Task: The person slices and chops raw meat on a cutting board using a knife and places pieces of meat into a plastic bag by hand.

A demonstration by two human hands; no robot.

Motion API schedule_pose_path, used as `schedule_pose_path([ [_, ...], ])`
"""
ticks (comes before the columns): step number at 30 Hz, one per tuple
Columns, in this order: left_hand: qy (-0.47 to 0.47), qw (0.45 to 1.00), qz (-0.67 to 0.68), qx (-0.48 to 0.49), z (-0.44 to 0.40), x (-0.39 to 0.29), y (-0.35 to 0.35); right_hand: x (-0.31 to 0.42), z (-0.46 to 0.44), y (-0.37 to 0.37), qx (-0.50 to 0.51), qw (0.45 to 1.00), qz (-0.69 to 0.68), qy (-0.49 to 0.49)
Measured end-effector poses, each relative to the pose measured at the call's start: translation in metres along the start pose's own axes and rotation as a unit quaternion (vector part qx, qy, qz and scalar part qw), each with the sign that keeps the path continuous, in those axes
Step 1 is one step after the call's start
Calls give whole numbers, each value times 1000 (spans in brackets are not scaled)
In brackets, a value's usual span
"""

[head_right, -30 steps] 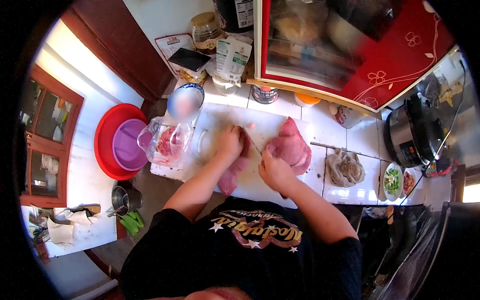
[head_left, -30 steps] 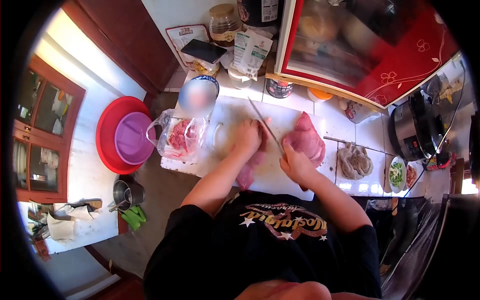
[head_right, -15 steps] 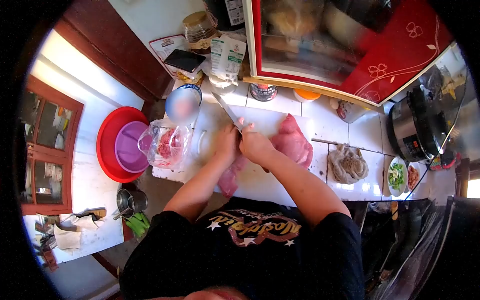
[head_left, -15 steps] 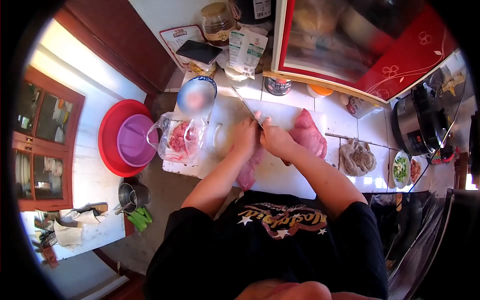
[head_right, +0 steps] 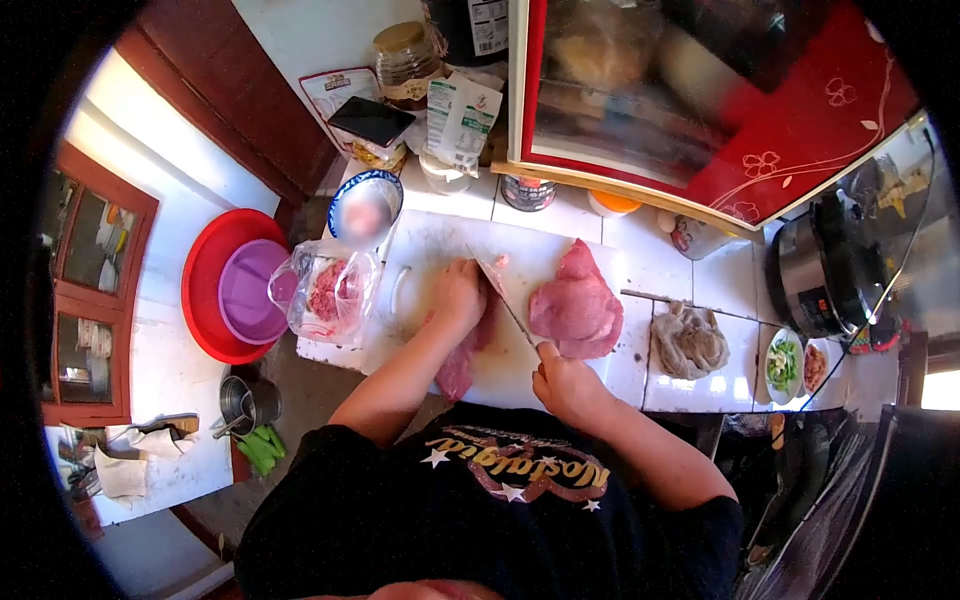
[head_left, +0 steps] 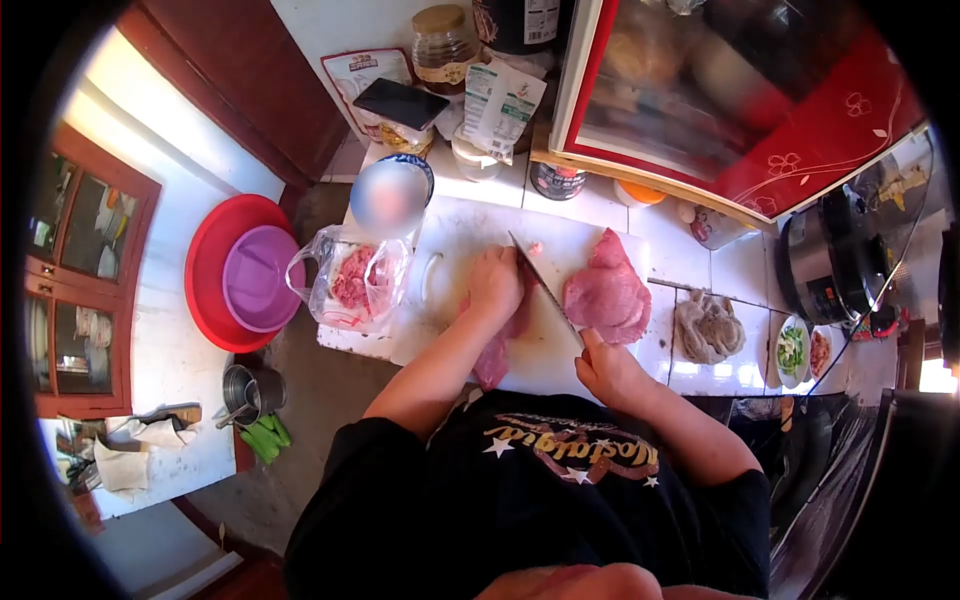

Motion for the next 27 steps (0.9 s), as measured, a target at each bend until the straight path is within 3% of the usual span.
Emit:
schedule_pose_path([
  [8,31,999,6,-6,1,-2,-5,4,-117,19,-6,999,44,-11],
  [11,59,998,9,3,6,-4,-10,6,-137,14,-65,996,47,-42],
  [14,82,996,11,-21,10,-4,-7,1,-126,-5,35,994,-100,28],
  [18,91,996,19,-12,11,-2,-5,-6,-105,-6,-77,996,-32,-36],
  [22,21,1000,-2,-10,7,2,1,-2,-58,-10,-57,995,64,-50],
  [25,24,1000,8,-7,7,-4,-4,-2,-26,-15,2,1000,-20,22],
  [27,29,1000,-7,-8,8,-4,-5,-6,-9,-9,4,1000,-10,6],
])
Point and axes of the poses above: each hand's wrist, its own z-axis away from the middle knuckle, its own y-axis out of the palm, x = y × z, the point moved 3 cm from there along -z, towards the middle knuckle, and after that the axes turned 13 degrees about z, right-handed, at the moved point
